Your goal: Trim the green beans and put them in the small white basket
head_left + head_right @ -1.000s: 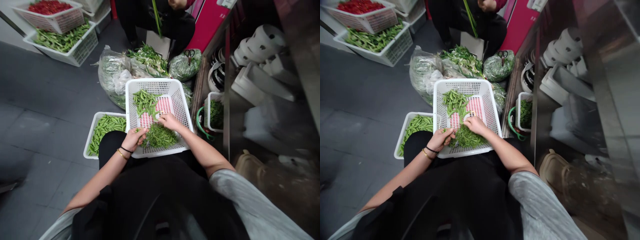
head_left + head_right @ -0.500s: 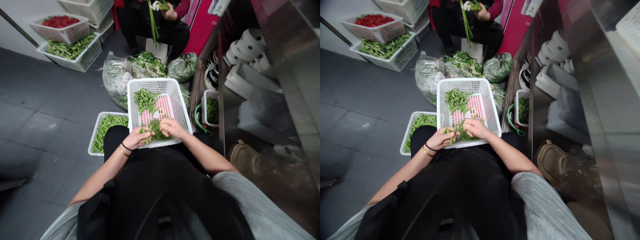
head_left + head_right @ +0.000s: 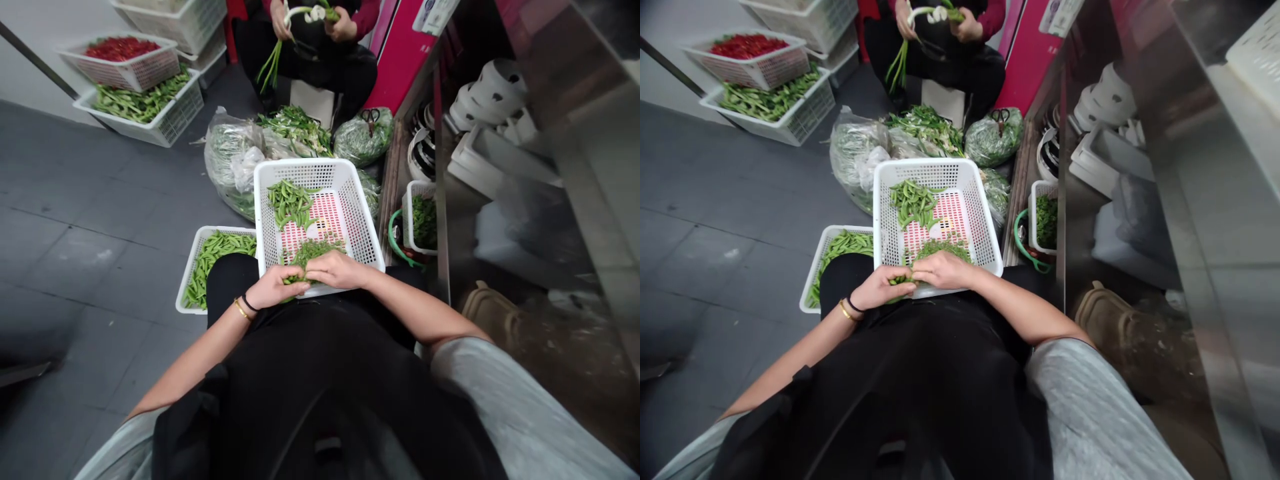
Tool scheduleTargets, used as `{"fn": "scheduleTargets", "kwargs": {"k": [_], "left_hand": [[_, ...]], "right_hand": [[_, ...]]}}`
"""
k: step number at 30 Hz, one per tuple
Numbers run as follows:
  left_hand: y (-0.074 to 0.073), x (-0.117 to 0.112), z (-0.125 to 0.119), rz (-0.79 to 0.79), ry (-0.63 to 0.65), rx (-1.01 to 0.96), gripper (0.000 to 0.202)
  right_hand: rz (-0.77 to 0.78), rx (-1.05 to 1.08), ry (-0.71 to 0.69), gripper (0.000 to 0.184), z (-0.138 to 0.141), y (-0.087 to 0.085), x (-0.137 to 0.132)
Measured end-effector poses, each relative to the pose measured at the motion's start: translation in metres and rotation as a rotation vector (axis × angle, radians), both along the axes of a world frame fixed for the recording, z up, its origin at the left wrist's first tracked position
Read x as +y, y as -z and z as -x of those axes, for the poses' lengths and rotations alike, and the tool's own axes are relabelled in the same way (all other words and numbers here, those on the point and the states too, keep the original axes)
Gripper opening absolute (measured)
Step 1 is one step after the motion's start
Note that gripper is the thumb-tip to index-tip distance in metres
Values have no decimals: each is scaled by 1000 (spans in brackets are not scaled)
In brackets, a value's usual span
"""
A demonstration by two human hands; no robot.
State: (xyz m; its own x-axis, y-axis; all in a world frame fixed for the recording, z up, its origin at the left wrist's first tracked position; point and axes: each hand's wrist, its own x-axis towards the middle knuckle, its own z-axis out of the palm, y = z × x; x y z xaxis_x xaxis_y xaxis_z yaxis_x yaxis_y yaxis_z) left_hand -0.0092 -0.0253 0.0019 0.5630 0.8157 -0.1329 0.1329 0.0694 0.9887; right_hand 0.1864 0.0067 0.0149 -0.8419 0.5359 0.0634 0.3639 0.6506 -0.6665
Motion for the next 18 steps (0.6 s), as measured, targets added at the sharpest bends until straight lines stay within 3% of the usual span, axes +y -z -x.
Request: {"fn": "scheduleTargets", "kwargs": {"k": [3, 5, 6, 8, 11, 12, 14, 18], "left_hand": [[1, -3, -7, -7, -228, -115, 26], [5, -2, -9, 76, -364, -225, 26], [8, -1, -7, 135, -359, -270, 26], [14, 4, 0, 272, -176, -318, 28], [24, 11, 11, 486, 276, -330, 27], [27, 12, 12, 545, 354, -360, 27], [31, 14, 7, 605, 298, -500, 28], [31, 24, -13, 607, -215, -791, 31]], "right_hand": [[212, 251, 266, 32, 10, 6, -4], [227, 325, 434, 32, 14, 8, -5], [237, 329, 454, 32, 15, 7, -5], [365, 267, 295, 33, 12, 4, 0], [716, 98, -216, 34, 4, -4, 13], [777, 73, -325, 34, 3, -5, 17], [719, 117, -292, 34, 6, -5, 21], [208, 298, 315, 36, 18, 5, 22]]}}
